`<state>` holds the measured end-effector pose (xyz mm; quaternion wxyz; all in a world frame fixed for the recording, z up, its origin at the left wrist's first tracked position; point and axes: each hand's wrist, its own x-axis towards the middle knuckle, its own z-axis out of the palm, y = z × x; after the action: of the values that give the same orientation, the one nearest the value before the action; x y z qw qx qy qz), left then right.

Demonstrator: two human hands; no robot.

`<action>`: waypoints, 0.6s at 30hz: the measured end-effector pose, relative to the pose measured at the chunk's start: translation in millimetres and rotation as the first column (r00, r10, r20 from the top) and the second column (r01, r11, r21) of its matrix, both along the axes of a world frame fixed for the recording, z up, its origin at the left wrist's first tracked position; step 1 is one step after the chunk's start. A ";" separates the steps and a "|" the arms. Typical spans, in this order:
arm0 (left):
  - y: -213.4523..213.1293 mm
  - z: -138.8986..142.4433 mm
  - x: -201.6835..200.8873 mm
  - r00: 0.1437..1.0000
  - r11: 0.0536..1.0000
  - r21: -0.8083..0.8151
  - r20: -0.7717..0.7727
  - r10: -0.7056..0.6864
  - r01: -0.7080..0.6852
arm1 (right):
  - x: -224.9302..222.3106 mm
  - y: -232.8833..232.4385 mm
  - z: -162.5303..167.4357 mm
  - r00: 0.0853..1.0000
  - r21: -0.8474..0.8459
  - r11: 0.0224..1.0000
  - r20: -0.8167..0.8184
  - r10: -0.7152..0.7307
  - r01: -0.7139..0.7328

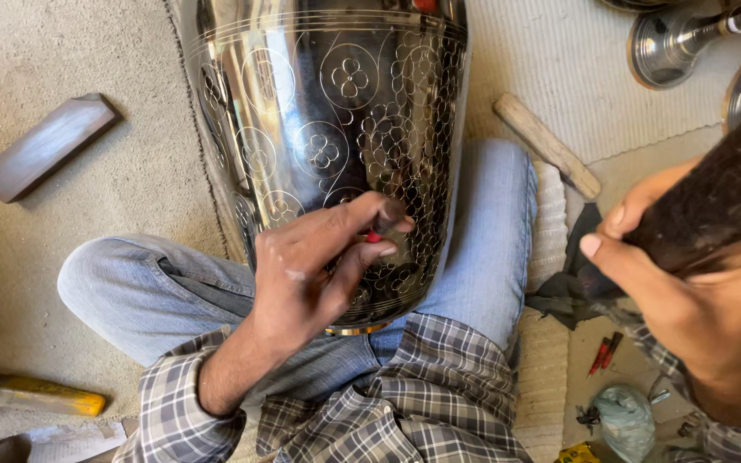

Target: The person uses a small chisel and a wooden mallet to engrave a floral pattern onto a large polished metal vessel. They repeatedly tap the chisel to create fine lines and shapes on the surface.

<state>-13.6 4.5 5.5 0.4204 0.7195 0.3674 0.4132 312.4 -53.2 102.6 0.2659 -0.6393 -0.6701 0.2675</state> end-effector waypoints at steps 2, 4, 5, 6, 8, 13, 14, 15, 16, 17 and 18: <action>6.1 4.5 -3.0 0.996 0.997 -0.004 -0.058 -0.073 0.073 | -0.2 -4.7 -12.0 0.995 0.064 0.994 0.056 0.081 -0.084; 14.1 7.2 -3.5 0.976 0.985 -0.033 -0.134 -0.173 0.170 | -1.4 -6.8 -25.0 0.959 0.119 0.967 0.203 0.199 -0.226; 20.0 7.5 -3.4 0.955 0.971 -0.060 -0.179 -0.237 0.229 | -1.0 -7.5 -30.8 0.919 0.137 0.940 0.295 0.261 -0.311; 25.3 8.0 -2.7 0.929 0.954 -0.093 -0.219 -0.299 0.285 | -3.8 -12.7 -36.5 0.951 0.110 0.966 0.231 0.204 -0.234; 32.6 10.1 -2.5 0.906 0.916 -0.135 -0.152 -0.396 0.378 | -11.7 -30.1 -47.2 0.991 0.033 0.996 0.104 0.081 -0.085; 43.5 16.6 -3.1 0.840 0.839 -0.076 -0.027 -0.542 0.539 | -18.7 -80.4 -61.6 0.979 0.091 0.987 -0.169 -0.114 0.131; 46.6 16.9 -3.0 0.824 0.824 -0.059 -0.013 -0.566 0.564 | -20.0 -84.0 -67.0 0.968 0.100 0.979 -0.201 -0.153 0.175; 48.7 17.3 -2.5 0.808 0.807 -0.038 -0.003 -0.590 0.589 | -22.6 -88.6 -69.9 0.953 0.109 0.969 -0.234 -0.190 0.220; 49.6 18.1 -2.6 0.798 0.798 -0.058 -0.014 -0.602 0.600 | -23.6 -91.3 -69.4 0.972 0.140 0.969 -0.142 -0.186 0.206; 50.7 18.6 -2.6 0.789 0.788 -0.081 -0.023 -0.614 0.610 | -25.3 -93.2 -68.5 0.982 0.166 0.968 -0.049 -0.182 0.188; 51.2 19.4 -2.6 0.782 0.780 -0.106 -0.030 -0.622 0.617 | -26.0 -93.1 -66.4 0.959 0.144 0.958 -0.175 -0.223 0.249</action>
<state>-16.2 55.7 24.9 0.5530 0.7931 0.1418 0.2123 286.4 -146.3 36.1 0.3996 -0.6678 -0.5856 0.2269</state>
